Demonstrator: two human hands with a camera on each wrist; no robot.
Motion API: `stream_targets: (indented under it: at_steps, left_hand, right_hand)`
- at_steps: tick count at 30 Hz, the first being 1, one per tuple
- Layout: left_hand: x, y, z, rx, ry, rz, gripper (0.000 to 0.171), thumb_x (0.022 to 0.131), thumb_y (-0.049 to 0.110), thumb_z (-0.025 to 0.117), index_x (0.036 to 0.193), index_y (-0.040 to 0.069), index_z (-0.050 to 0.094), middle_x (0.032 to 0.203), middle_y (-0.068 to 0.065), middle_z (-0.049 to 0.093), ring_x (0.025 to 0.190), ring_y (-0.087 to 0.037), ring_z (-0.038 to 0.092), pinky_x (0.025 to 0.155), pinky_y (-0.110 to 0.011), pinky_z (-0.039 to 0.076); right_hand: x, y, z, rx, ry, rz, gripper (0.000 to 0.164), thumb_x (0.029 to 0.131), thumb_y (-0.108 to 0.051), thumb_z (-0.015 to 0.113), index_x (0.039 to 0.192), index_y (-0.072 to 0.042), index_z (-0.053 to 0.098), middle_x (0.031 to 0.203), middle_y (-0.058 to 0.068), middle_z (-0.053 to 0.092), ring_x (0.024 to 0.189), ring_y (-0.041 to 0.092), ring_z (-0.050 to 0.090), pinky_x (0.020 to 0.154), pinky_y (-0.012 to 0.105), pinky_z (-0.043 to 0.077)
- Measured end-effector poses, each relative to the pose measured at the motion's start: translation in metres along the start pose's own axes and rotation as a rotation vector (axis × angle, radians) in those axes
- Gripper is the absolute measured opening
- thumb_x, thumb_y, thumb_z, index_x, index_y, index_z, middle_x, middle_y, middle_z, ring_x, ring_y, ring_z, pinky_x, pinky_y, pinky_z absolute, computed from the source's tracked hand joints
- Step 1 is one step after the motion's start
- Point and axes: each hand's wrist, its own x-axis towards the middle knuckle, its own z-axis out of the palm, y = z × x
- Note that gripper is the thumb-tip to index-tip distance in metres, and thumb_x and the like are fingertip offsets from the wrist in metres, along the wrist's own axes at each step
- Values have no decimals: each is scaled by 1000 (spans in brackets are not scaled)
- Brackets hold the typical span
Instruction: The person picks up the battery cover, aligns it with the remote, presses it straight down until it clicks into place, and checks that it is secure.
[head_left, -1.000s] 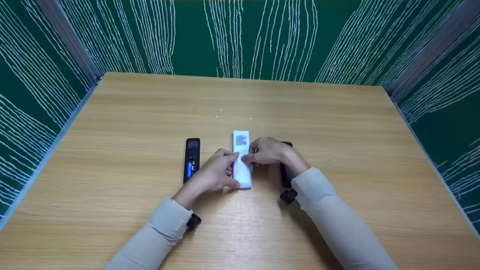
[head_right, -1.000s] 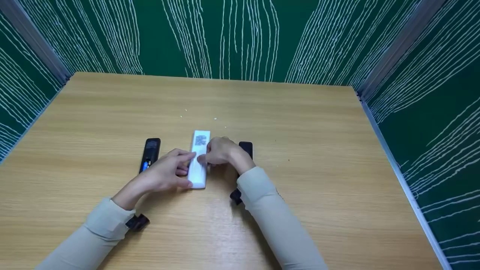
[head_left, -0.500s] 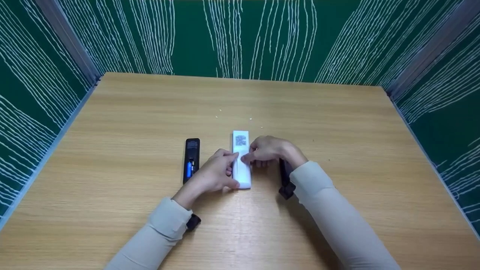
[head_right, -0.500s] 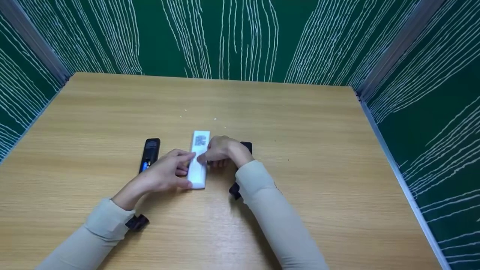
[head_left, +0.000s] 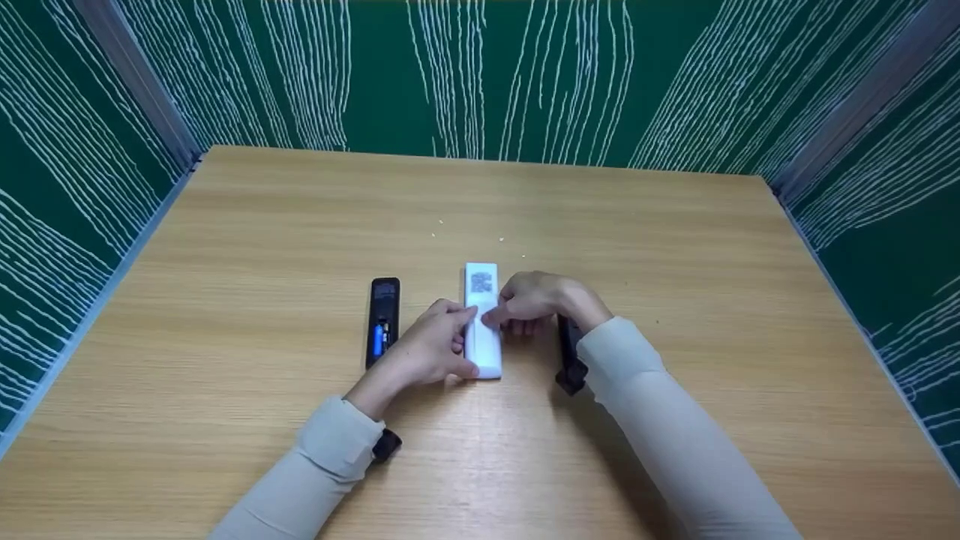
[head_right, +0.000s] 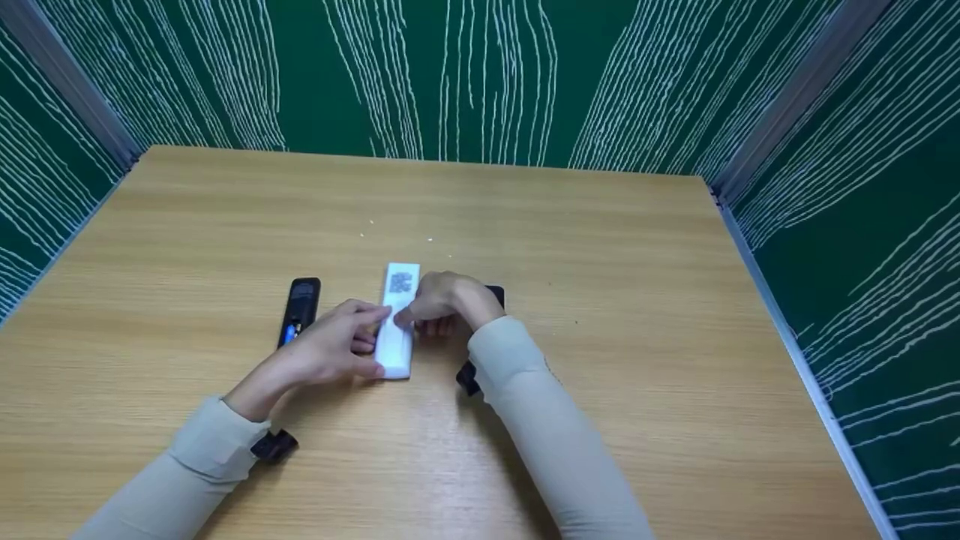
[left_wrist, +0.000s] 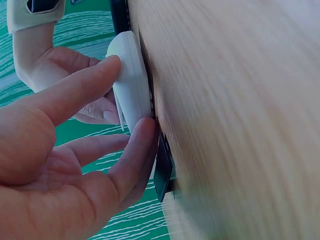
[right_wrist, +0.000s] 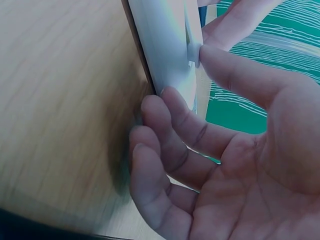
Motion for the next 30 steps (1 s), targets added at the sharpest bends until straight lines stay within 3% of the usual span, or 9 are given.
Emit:
stream_targets:
  at_steps: [15, 30]
  left_hand:
    - [0, 0, -1, -22, -9, -30, 97, 80, -1, 90, 162, 2, 38, 155, -14, 44, 116, -22, 58, 104, -34, 53]
    - [-1, 0, 0, 9, 0, -1, 96, 80, -1, 90, 161, 0, 40, 152, -14, 46, 113, -21, 59, 100, -33, 54]
  right_hand:
    - [3, 0, -2, 57, -42, 21, 36, 100, -41, 69, 102, -5, 73, 87, 6, 70, 76, 17, 66, 73, 30, 59]
    - [7, 4, -3, 80, -75, 1, 35, 100, -40, 69, 96, -5, 71, 82, 3, 68, 74, 14, 64, 69, 26, 58]
